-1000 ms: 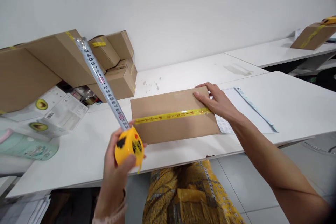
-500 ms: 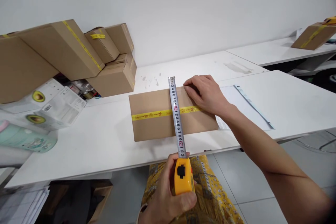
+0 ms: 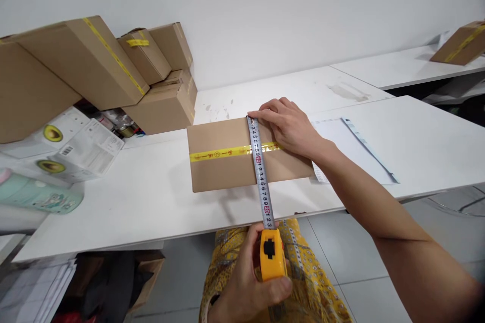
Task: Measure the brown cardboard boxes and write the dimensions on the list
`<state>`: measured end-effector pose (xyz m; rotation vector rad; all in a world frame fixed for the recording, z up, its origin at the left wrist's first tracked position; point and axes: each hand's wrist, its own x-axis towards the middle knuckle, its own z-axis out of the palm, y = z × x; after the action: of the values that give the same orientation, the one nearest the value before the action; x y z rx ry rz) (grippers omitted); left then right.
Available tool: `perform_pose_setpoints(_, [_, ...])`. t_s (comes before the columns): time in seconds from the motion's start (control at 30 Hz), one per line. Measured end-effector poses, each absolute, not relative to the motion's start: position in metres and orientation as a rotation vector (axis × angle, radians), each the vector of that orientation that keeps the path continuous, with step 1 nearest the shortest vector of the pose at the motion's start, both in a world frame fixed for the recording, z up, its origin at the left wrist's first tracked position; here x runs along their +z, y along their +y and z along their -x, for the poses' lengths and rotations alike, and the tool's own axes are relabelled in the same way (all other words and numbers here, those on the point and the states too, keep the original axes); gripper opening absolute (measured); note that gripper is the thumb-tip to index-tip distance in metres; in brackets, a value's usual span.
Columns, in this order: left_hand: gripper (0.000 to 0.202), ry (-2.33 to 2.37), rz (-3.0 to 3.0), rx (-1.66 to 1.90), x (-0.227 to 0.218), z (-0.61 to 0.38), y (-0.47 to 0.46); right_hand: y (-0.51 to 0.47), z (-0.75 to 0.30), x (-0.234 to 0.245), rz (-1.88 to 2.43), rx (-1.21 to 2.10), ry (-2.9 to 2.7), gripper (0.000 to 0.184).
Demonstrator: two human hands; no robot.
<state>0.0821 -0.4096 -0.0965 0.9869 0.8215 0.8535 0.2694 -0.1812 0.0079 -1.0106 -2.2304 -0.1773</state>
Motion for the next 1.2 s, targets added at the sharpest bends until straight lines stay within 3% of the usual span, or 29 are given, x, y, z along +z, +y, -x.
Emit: perform_pose_setpoints(1.2, [0.073, 0.866, -0.968, 0.895, -0.095, -0.085, -0.417, -0.186, -0.264, 0.012, 1.145, -0.137, -2.192, 0.046])
